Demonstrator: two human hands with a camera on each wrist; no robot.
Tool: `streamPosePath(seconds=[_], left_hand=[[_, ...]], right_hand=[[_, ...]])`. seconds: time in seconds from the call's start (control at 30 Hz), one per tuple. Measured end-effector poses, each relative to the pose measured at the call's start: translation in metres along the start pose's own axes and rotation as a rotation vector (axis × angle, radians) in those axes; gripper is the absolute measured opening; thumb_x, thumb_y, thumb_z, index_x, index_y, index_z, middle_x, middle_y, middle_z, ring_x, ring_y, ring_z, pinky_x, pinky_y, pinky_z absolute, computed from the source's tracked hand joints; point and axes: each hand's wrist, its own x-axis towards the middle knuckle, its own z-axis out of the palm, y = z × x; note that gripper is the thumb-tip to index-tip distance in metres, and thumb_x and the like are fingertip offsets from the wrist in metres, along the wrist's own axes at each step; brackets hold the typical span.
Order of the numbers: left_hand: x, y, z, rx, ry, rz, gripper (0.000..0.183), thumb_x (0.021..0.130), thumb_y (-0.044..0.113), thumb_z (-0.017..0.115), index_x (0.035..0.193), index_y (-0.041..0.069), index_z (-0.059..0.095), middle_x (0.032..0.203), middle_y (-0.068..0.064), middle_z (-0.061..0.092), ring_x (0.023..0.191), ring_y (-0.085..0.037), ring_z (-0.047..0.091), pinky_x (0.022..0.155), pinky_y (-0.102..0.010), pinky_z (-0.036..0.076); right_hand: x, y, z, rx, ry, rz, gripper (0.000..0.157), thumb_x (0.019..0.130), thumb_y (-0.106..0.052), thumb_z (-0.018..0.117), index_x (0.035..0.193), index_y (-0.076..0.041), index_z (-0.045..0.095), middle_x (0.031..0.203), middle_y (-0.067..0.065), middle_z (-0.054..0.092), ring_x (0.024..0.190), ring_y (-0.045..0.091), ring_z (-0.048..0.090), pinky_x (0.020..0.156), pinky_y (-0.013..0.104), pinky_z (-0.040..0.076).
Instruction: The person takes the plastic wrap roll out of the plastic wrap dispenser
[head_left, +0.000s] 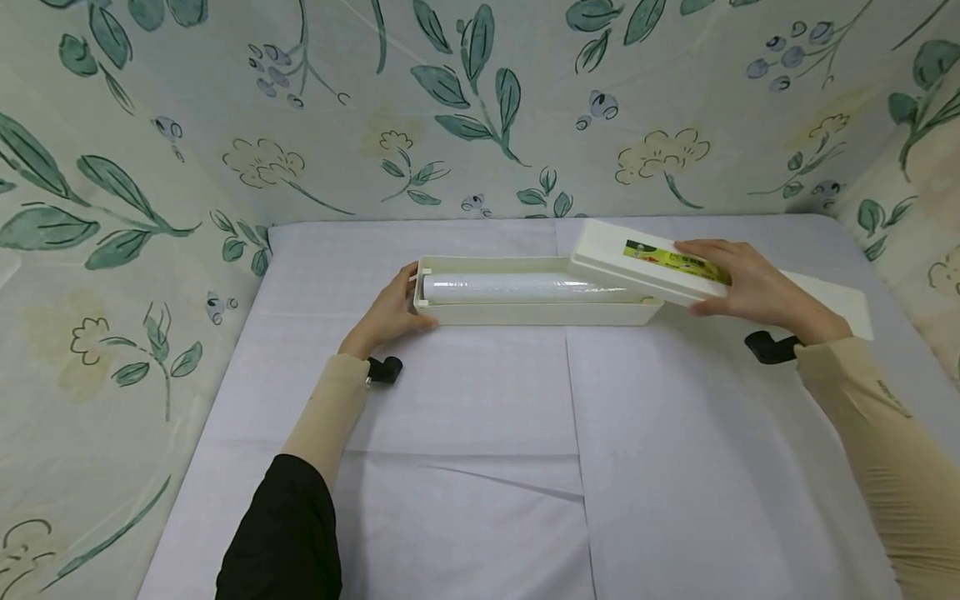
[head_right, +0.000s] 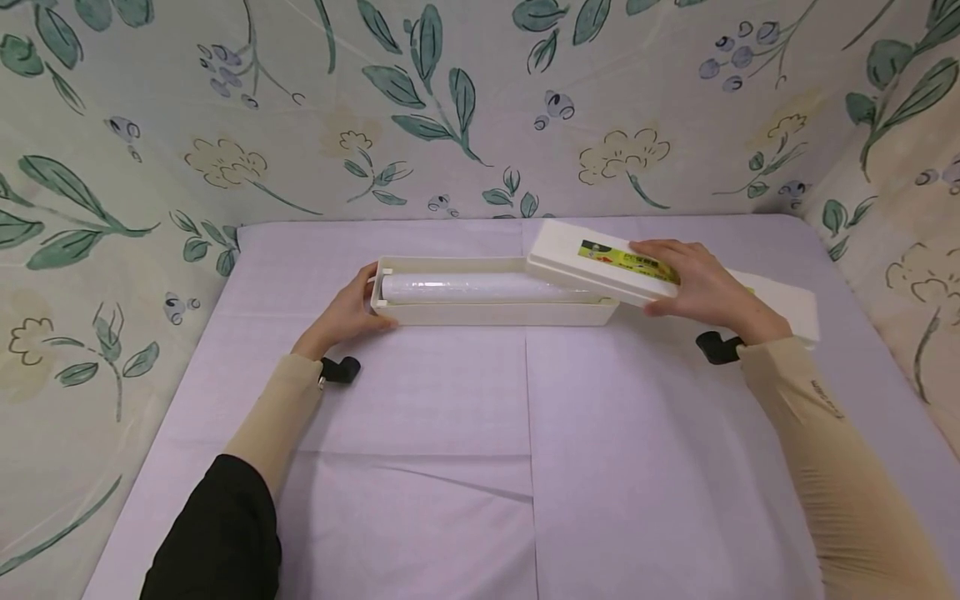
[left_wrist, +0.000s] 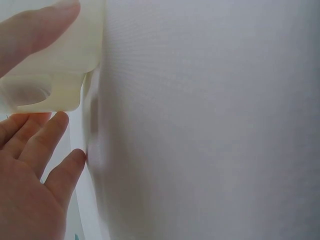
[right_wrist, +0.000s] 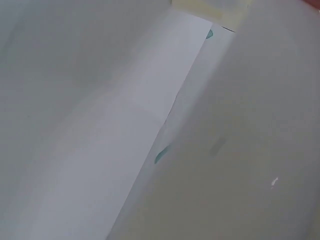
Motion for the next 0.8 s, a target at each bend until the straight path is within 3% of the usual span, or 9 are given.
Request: streamPosePath(seconds=[0.8], left_hand=[[0.0017,-0.0012,-0.0013,0.006,-0.003,0.007,0.106,0.072,0.005,0.083,0.152,0.006,0.014,0.154,-0.013,0.024,0.140,-0.029,0.026,0.113,-0.042,0.021]], right_hand=[[-0.0079,0.0065,-0.0015,-0.003,0.008,0.037,0.094,0.071,-0.013,0.082,0.150,-0.009,0.032,0.148,0.027,0.029,0.124,0.051,0.027,0.091,0.070,0.025]])
